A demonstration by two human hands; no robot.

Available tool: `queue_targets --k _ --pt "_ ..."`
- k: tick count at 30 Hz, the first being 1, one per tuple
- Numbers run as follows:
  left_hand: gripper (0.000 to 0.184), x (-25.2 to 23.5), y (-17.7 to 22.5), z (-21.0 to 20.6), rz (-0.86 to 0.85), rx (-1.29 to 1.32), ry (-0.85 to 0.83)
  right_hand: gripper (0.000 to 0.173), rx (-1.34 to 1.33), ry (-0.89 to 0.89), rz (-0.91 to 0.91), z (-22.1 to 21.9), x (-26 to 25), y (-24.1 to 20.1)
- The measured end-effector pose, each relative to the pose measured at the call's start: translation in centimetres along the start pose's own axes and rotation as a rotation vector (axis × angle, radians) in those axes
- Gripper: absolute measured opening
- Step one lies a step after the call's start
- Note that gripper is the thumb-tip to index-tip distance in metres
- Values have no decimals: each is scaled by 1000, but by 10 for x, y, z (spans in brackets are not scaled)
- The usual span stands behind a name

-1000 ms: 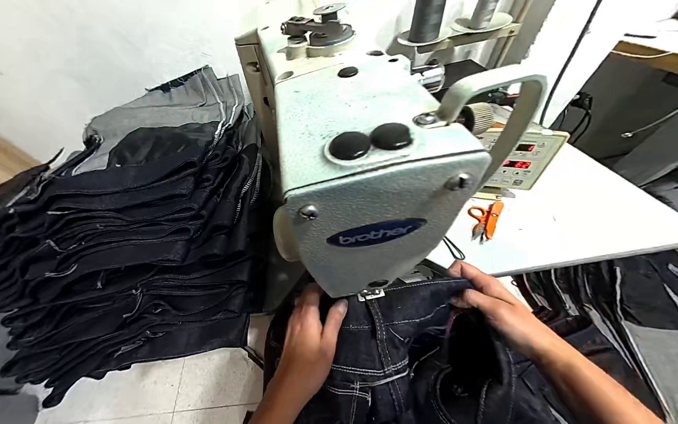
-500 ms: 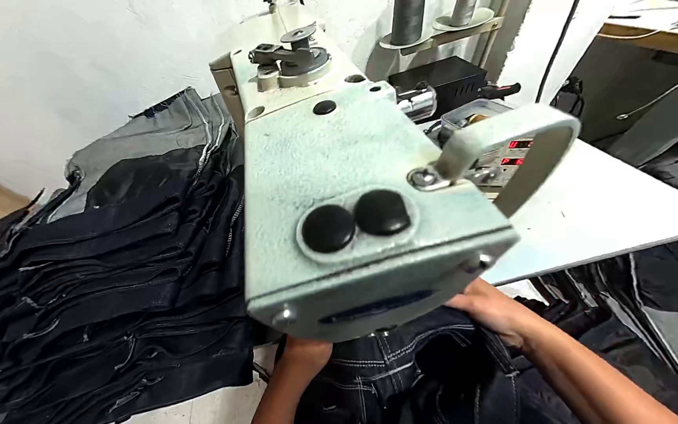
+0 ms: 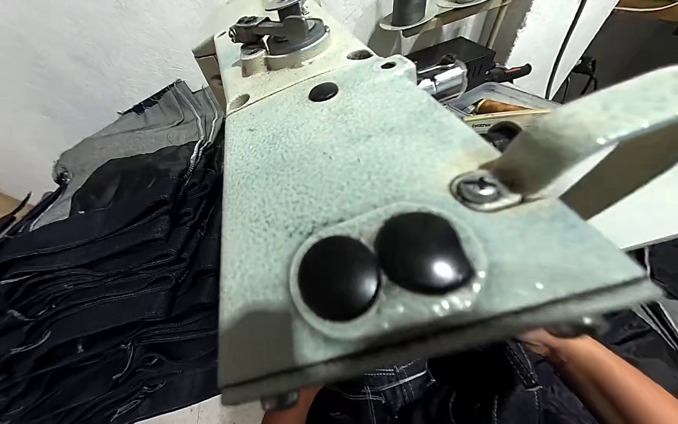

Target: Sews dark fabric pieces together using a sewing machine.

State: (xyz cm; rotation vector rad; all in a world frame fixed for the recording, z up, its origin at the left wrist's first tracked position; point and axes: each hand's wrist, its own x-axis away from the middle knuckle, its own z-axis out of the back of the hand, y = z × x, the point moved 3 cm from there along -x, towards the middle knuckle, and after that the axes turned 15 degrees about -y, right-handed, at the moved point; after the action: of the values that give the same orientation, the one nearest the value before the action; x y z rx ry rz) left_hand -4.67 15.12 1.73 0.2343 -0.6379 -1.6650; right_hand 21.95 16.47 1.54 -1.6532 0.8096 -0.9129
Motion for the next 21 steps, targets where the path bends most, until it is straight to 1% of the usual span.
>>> queue_targets --k 1,2,3,5,6,7,8,9,10,12,13,15,16,17,18,20,21 --pt "31 2 -4 -2 -95 -6 66 17 2 -8 13 -5 5 -7" --pt "31 2 -5 -2 -116 36 86 17 10 -12 28 -8 7 -10" --pt "33 1 -5 0 -84 62 71 18 16 -15 44 -9 8 -12" --pt "35 -1 -2 4 49 90 -47 17 25 -23 55 -6 5 -10" --pt "35 -2 -2 5 74 83 -83 16 30 -23 54 -5 3 -8" --pt "35 -2 -1 6 57 72 -89 15 35 -17 55 -2 2 -5" --pt "33 1 0 5 1 65 -49 14 41 -11 57 2 0 -1" --pt "30 3 -3 2 -108 20 83 14 67 -1 59 7 -1 3" --pt "27 6 -5 2 -179 1 151 12 124 21 54 13 -2 7" --pt "25 10 -9 4 -245 -5 221 12 287 89 64 20 -3 10" --pt "25 12 -10 6 -261 -2 250 19 401 115 89 25 -1 13" --pt "25 20 -13 10 -288 -4 352 40 624 170 142 33 5 20" --pt "28 26 -17 14 -296 3 409 50 710 197 147 37 10 23" --pt "34 34 -22 17 -290 26 425 58 771 226 147 38 17 25" --pt "37 45 -26 20 -274 83 404 65 803 252 141 39 26 27" --pt "29 73 -35 17 -250 260 288 74 798 282 106 37 44 37" --pt "27 88 -39 10 -235 342 198 75 766 285 82 36 52 43"
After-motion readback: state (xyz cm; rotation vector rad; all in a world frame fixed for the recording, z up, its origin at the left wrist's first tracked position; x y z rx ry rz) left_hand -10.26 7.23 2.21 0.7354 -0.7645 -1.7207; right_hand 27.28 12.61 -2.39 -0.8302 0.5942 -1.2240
